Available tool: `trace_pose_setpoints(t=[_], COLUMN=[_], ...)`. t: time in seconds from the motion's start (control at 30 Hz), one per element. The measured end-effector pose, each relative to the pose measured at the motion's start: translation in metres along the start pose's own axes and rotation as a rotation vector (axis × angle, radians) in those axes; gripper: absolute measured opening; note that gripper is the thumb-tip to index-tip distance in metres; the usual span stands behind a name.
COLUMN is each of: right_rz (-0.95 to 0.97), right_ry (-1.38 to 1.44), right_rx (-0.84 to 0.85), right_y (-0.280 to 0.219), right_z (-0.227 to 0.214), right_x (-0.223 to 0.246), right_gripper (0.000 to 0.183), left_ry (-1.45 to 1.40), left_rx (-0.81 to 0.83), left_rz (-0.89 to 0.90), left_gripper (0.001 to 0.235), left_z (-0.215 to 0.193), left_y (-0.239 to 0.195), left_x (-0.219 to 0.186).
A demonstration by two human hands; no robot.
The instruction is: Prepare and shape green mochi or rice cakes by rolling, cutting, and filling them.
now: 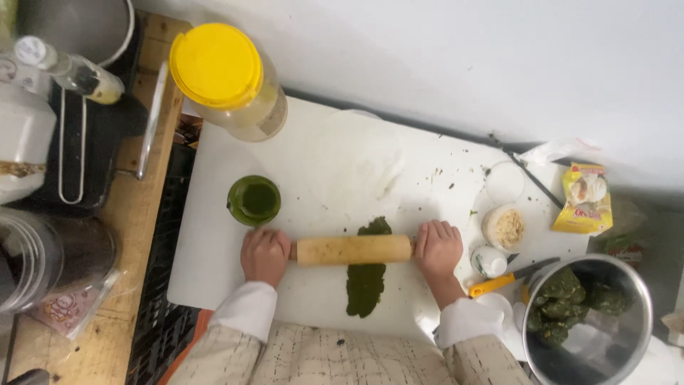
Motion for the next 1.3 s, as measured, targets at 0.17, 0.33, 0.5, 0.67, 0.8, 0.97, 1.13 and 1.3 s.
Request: trace_pose_setpoints(t=[0.17,0.33,0.5,0.67,0.8,0.97,1.13,1.3], right_rz=[0.015,0.136,0.187,0.231,0.256,0.264,0.240,0.236], right_ry=[-0.083,-0.104,-0.099,-0.144,-0.080,-0.060,-0.043,-0.007], right_rx=[-0.011,0.076,0.136,0.137,0.106,0.136,0.109,0.148], right_y=[-0.045,-0.134,-0.084,-0.118,-0.153,-0.175,-0.212,-0.180], right_z=[-0.008,-0.013,-0.014,-0.010,-0.043,-0.057,-0.050,-0.054], right_x=[0.006,0.014,0.010,0.009,0.045,0.053,0.051,0.037], right_gripper=[0.019,0.019,0.024,0.026,0.022,0.021,0.022,0.025], left_ry=[0.053,0.063,0.020,0.058,0.031,0.040,0.003,0.041], left_rx=[0.232,0.226,0.179,0.228,0.274,0.309,0.347,0.574], left_rz=[-0.014,0.133,0.109,0.141,0.056,0.079,0.108,-0.128], left_gripper=[0.021,0.023,0.030,0.033,0.032,0.033,0.035,0.049], left_z=[0.004,-0.006,0.000,-0.001,-0.010,-0.015,-0.025,-0.030], left_y=[-0.008,-0.050,-0.016,-0.039,-0.093,-0.106,-0.132,-0.128], left_x=[-0.004,-0.010,-0.011,-0.009,0.001,-0.003,-0.005,0.005])
Point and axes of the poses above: each hand's wrist, its own y-axis towards the middle knuckle, its own z-axis out of the palm, x = y × z, the point moved 6 cm from there along y, towards the middle knuckle, and after that the axes turned 6 degrees about -y, right-handed, at the moved point
